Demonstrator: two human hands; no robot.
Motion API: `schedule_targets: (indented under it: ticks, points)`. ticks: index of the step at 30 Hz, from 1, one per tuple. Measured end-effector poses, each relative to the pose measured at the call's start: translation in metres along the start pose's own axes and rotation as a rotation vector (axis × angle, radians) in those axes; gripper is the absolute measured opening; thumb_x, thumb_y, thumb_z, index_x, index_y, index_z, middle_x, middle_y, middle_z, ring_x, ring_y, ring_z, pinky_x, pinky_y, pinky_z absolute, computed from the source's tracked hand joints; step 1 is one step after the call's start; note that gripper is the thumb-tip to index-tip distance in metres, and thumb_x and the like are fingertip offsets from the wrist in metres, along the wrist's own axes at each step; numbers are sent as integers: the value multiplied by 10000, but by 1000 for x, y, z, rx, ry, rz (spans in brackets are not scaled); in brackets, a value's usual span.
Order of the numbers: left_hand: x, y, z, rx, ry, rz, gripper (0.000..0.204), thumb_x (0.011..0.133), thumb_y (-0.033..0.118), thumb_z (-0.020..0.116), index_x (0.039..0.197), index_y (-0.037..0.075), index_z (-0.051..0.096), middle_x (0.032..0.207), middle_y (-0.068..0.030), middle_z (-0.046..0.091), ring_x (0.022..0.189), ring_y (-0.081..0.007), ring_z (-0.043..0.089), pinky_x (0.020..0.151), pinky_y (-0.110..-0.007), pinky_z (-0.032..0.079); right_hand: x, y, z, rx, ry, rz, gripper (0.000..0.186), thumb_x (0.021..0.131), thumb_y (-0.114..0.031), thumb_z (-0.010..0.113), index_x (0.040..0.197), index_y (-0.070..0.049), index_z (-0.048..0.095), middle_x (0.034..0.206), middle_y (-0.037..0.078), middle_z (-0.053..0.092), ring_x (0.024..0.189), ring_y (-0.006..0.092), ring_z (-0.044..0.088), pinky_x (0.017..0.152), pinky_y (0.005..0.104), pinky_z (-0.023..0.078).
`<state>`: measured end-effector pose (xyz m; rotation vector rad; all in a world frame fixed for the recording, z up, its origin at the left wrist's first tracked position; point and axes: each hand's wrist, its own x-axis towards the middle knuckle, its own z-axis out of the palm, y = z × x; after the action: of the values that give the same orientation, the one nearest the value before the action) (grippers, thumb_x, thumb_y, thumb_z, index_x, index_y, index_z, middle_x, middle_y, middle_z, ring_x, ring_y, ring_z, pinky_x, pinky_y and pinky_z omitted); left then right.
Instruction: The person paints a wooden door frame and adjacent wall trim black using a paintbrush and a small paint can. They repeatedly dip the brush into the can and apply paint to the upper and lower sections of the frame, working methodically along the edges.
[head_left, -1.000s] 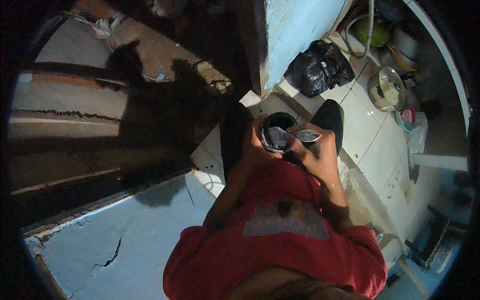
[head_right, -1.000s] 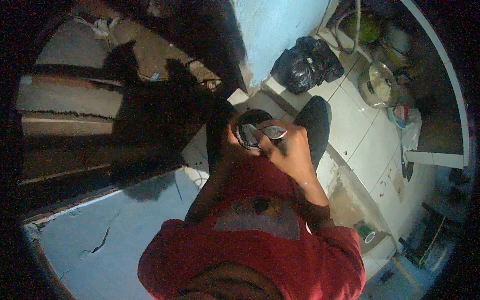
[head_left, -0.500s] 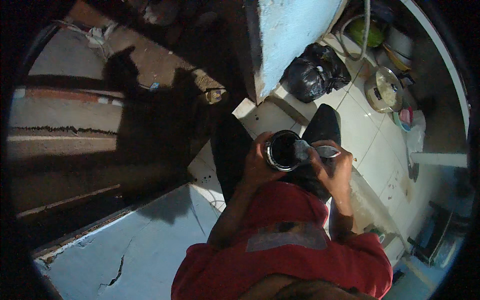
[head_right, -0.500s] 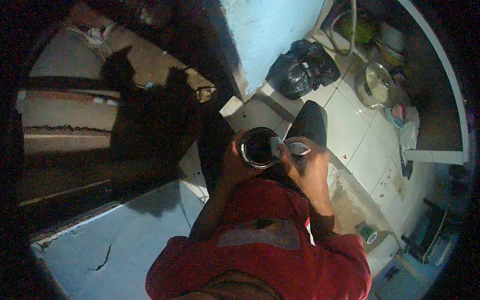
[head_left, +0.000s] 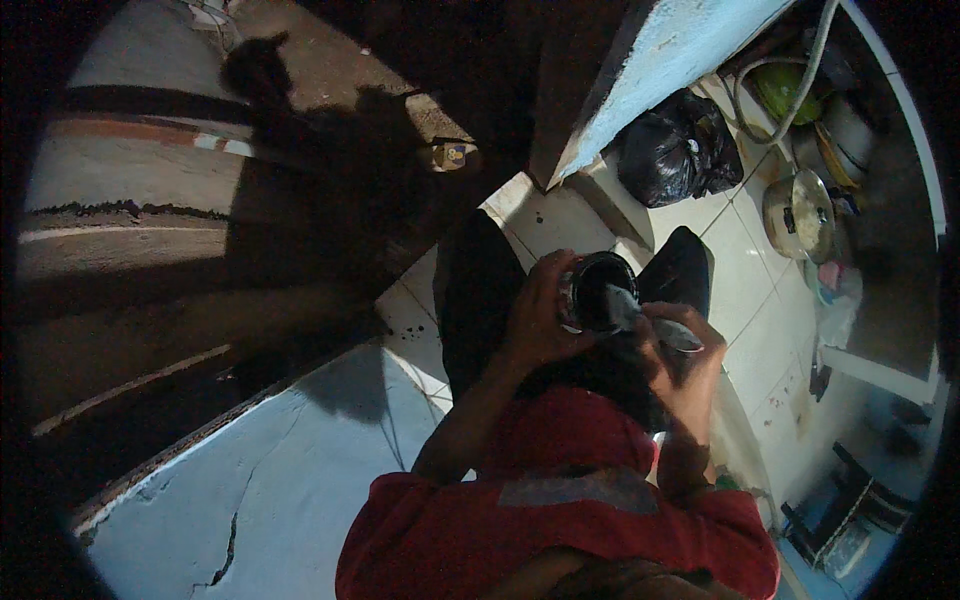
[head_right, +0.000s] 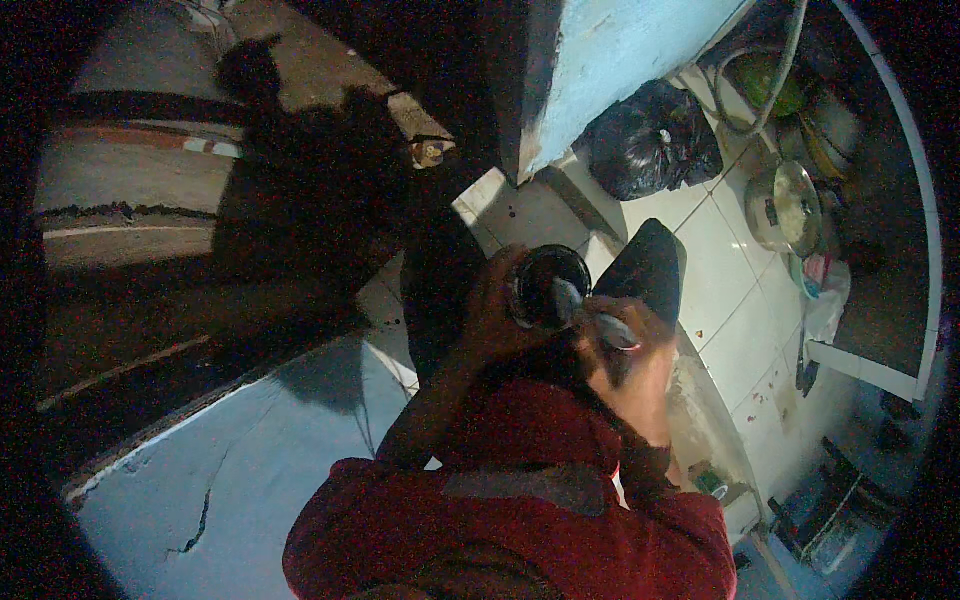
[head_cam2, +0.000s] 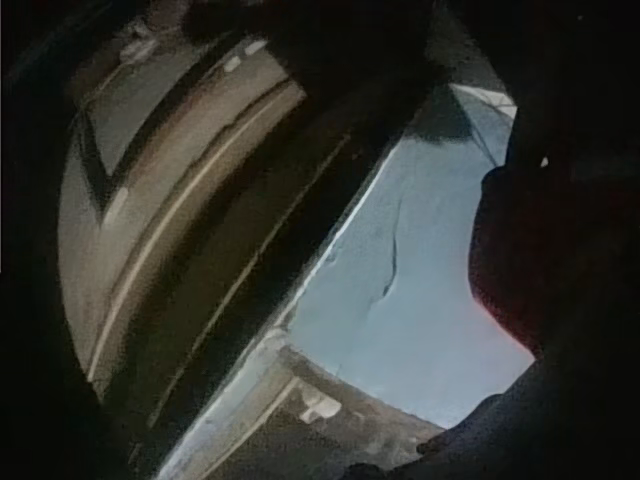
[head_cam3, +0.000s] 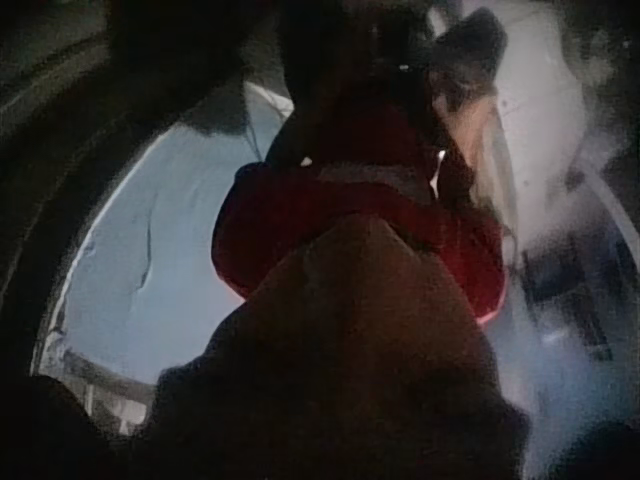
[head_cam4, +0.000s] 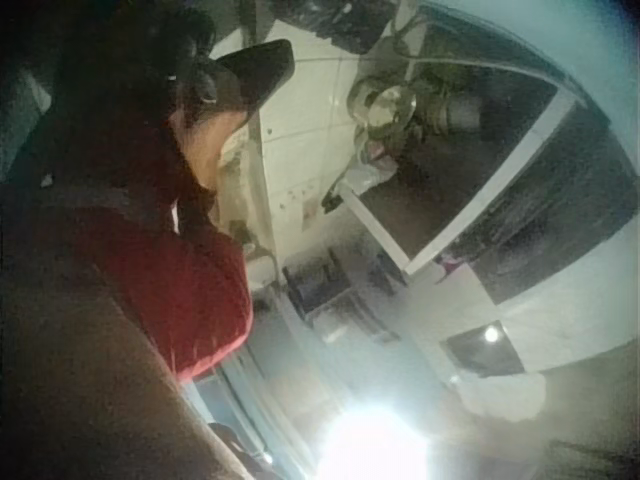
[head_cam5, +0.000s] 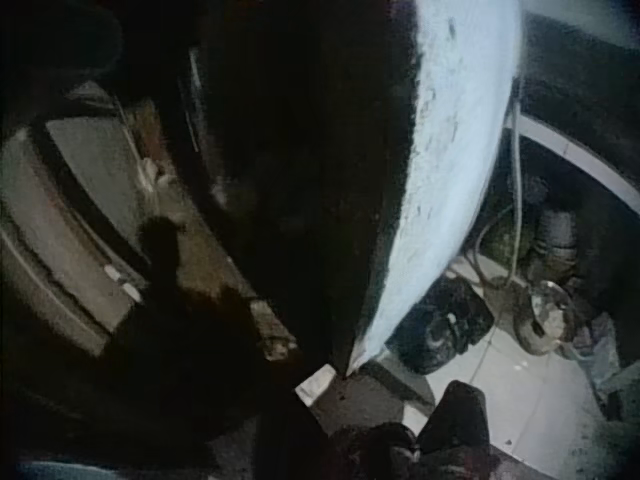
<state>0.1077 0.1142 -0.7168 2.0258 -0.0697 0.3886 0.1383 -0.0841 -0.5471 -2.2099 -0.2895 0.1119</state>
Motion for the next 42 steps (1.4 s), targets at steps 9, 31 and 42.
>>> schedule_targets:
  ticks: [9, 31, 42]
  points:
    - [11, -15, -8, -69, 15, 28, 1206, 606, 320, 1046, 1571, 32, 383, 1499, -246, 542, 1380, -470, 560, 1168, -541, 481, 24, -1, 21, 312, 44, 204, 261, 916, -131, 834, 1090, 49, 760, 1032, 101, 783, 920, 195, 729, 848, 342, 576]
    - [77, -48, -40, -167, -47, -268, 1197, 551, 346, 1040, 1540, 23, 448, 1458, -218, 627, 1356, -392, 635, 1146, -485, 510, 113, 44, 21, 239, 332, -51, 229, 891, -128, 889, 1039, 22, 800, 946, 63, 794, 879, 132, 724, 814, 272, 553]
    - [11, -84, 50, -276, -128, -252, 1169, 613, 305, 1054, 1540, -4, 413, 1423, -193, 621, 1337, -341, 631, 1140, -454, 506, 66, 141, 40, 240, -187, -200, 235, 951, -190, 831, 1054, 20, 810, 1051, 111, 798, 900, 172, 749, 793, 333, 590]
